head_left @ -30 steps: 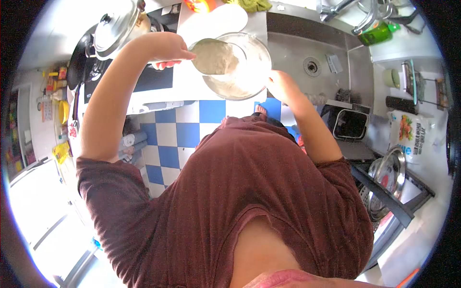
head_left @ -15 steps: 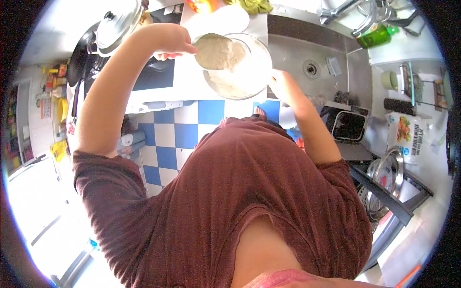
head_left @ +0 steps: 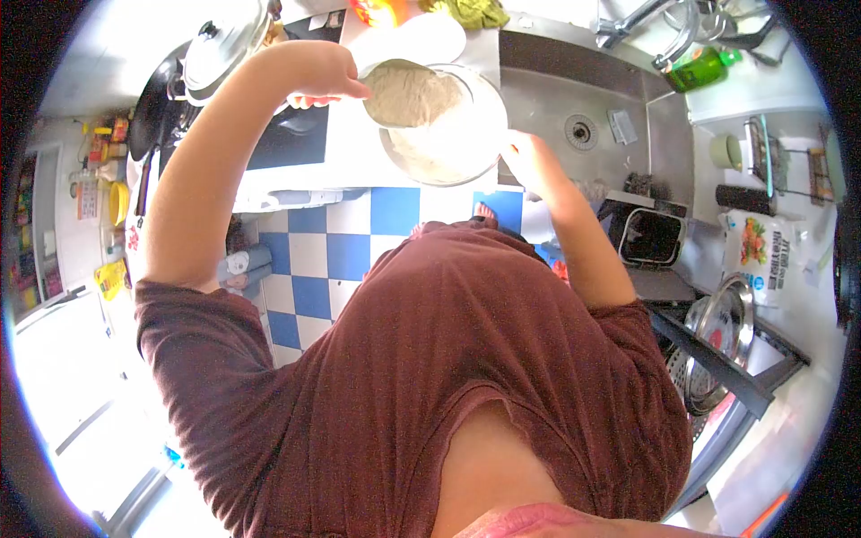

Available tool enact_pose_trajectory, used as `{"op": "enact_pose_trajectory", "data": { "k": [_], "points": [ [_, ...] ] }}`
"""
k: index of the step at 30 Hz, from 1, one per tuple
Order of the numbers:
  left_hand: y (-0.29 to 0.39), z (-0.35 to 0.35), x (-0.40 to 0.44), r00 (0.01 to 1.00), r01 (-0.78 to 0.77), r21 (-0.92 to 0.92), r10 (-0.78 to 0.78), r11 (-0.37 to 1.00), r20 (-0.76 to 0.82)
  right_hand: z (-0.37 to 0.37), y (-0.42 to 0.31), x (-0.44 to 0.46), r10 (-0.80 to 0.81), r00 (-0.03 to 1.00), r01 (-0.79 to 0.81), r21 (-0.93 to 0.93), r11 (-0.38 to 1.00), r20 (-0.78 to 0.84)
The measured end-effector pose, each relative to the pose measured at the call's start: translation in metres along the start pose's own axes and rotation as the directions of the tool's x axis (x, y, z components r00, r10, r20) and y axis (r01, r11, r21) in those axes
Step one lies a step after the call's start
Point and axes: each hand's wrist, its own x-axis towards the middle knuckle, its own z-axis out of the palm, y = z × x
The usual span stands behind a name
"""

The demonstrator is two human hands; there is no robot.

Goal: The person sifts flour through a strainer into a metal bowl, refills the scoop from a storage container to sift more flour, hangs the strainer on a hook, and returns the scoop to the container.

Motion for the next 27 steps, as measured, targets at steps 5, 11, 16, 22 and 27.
{"op": "enact_pose_trajectory", "data": {
  "k": [5, 11, 16, 22, 27],
  "points": [
    [0.001, -0.002, -0.002, 1.000, 0.011, -0.007, -0.011, 1.000, -0.007, 0.001, 0.003, -0.001, 0.001, 0.999, -0.001, 0.007, 1.000, -0.042],
    [-0.001, -0.003, -0.002, 1.000, -0.014, 0.019, 0.014, 1.000, -0.028, -0.005, -0.012, -0.005, 0.112, 0.994, -0.112, 0.004, 0.994, 0.001],
    [0.001, -0.004, -0.009, 0.999, -0.007, -0.016, 0.006, 1.000, -0.047, -0.002, -0.004, -0.005, 0.009, 0.998, -0.011, -0.033, 0.999, -0.059],
    [-0.004, -0.005, -0.012, 1.000, -0.004, -0.022, 0.003, 1.000, -0.029, -0.001, -0.006, -0.004, 0.053, 0.998, -0.055, -0.033, 0.998, -0.038],
    [0.001, -0.009, -0.020, 0.998, 0.058, -0.042, -0.058, 0.997, 0.009, 0.004, 0.002, -0.002, 0.024, 0.999, -0.026, -0.033, 0.999, -0.045]
  ]
}}
